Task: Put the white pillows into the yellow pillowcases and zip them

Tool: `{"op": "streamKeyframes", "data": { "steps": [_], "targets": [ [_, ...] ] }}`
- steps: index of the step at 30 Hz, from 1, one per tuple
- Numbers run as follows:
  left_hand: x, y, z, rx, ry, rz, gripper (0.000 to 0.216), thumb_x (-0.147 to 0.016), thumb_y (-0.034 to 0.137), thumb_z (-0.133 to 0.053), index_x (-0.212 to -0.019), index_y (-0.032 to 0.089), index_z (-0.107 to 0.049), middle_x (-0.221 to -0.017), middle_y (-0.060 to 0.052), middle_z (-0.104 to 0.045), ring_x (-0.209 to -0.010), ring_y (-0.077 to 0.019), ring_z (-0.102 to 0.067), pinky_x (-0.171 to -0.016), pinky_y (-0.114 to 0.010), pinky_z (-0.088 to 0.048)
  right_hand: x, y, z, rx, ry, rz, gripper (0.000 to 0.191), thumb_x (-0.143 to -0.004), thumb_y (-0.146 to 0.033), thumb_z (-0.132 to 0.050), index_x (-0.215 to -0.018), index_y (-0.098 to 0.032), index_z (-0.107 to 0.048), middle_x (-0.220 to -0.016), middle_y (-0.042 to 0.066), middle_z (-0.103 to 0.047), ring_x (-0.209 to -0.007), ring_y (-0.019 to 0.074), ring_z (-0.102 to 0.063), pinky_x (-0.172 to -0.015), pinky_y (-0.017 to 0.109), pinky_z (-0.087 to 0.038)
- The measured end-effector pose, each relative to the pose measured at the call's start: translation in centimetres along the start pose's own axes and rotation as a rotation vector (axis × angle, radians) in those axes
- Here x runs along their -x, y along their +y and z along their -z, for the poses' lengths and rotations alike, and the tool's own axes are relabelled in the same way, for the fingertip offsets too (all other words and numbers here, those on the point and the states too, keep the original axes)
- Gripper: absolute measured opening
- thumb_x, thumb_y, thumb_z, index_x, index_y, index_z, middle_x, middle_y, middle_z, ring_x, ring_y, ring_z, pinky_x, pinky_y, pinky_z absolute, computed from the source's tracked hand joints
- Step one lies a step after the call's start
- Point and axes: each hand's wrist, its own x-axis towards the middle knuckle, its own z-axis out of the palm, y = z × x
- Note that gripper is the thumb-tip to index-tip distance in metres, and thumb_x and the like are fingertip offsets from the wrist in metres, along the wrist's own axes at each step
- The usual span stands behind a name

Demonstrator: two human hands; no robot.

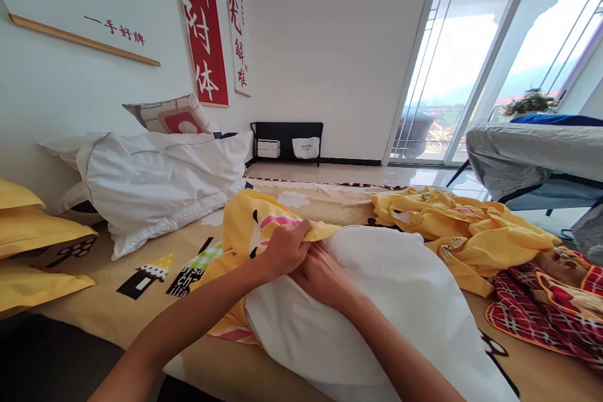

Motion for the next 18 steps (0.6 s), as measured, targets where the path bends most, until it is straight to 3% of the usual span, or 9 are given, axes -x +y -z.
{"op": "streamKeyframes", "data": {
  "steps": [3, 5, 8, 10, 12, 14, 16, 18],
  "targets": [
    [1.3, -0.9, 0.4, 0.084, 0.035, -0.016, 0.017, -0.09, 0.022, -0.041, -0.103, 0.02, -0.052, -0.079, -0.003, -0.067, -0.072, -0.0188, -0.062, -0.062, -0.027, -0.04, 2.2, 1.4, 3.4, -0.161, -0.104, 0.006, 0.028, -0.092, -0.038, -0.05, -0.106, -0.025, -0.07, -0.114, 0.007, -0.068, -0.112, 0.0239, -0.059, -0.097, 0.038, -0.048],
    [1.8, -1.1, 0.6, 0.123, 0.038, -0.022, 0.018, -0.088, 0.02, -0.042, -0.102, 0.021, -0.052, -0.079, -0.003, -0.066, -0.071, -0.0181, -0.061, -0.062, -0.026, -0.04, 2.9, 3.6, 5.0, -0.179, -0.007, -0.083, 0.029, -0.091, -0.042, -0.052, -0.109, -0.027, -0.068, -0.113, 0.006, -0.068, -0.109, 0.0232, -0.061, -0.095, 0.037, -0.048],
    [2.1, -0.5, 0.7, 0.144, 0.029, -0.039, 0.015, -0.088, 0.019, -0.041, -0.097, 0.02, -0.053, -0.079, -0.003, -0.066, -0.071, -0.0185, -0.061, -0.063, -0.027, -0.041, 3.2, 7.2, 5.6, 0.001, 0.14, -0.233, 0.066, -0.078, -0.052, -0.065, -0.137, -0.026, -0.049, -0.132, 0.01, -0.057, -0.122, 0.0308, -0.052, -0.102, 0.049, -0.04],
    [2.2, -0.1, 0.8, 0.142, 0.011, -0.101, 0.013, -0.087, 0.02, -0.041, -0.093, 0.019, -0.053, -0.08, -0.004, -0.066, -0.072, -0.019, -0.061, -0.063, -0.028, -0.043, 3.0, 8.7, 5.1, 0.089, 0.056, -0.285, 0.083, -0.071, -0.054, -0.069, -0.143, -0.024, -0.04, -0.129, 0.011, -0.059, -0.12, 0.0334, -0.052, -0.1, 0.053, -0.039],
    [2.5, 0.0, 1.0, 0.142, -0.019, -0.202, 0.012, -0.088, 0.02, -0.042, -0.091, 0.019, -0.053, -0.085, -0.006, -0.066, -0.078, -0.0197, -0.062, -0.067, -0.029, -0.045, 2.8, 9.2, 4.1, 0.132, -0.048, -0.307, 0.068, -0.073, -0.048, -0.068, -0.134, -0.024, -0.05, -0.114, 0.008, -0.068, -0.108, 0.0311, -0.06, -0.093, 0.048, -0.043],
    [2.9, -0.5, 1.7, 0.174, -0.088, -0.373, 0.011, -0.087, 0.021, -0.045, -0.092, 0.019, -0.055, -0.092, -0.007, -0.067, -0.087, -0.02, -0.063, -0.076, -0.03, -0.047, 2.9, 8.8, 3.1, 0.179, -0.069, -0.286, 0.043, -0.076, -0.037, -0.063, -0.117, -0.024, -0.062, -0.105, 0.006, -0.07, -0.098, 0.0276, -0.063, -0.087, 0.042, -0.044],
    [3.1, -1.9, 2.5, 0.271, -0.2, -0.55, 0.014, -0.086, 0.025, -0.051, -0.098, 0.019, -0.057, -0.101, -0.007, -0.067, -0.098, -0.0193, -0.062, -0.087, -0.029, -0.046, 3.2, 8.0, 2.3, 0.237, 0.017, -0.249, 0.027, -0.077, -0.029, -0.059, -0.103, -0.022, -0.065, -0.102, 0.007, -0.07, -0.093, 0.0254, -0.063, -0.086, 0.04, -0.042],
    [2.7, -4.4, 3.3, 0.384, -0.233, -0.559, 0.023, -0.088, 0.029, -0.051, -0.109, 0.021, -0.057, -0.115, -0.007, -0.065, -0.11, -0.0187, -0.059, -0.095, -0.027, -0.044, 3.7, 7.2, 1.7, 0.296, 0.154, -0.237, 0.021, -0.08, -0.03, -0.058, -0.098, -0.02, -0.063, -0.098, 0.008, -0.07, -0.09, 0.0253, -0.062, -0.085, 0.039, -0.041]
  ]
}}
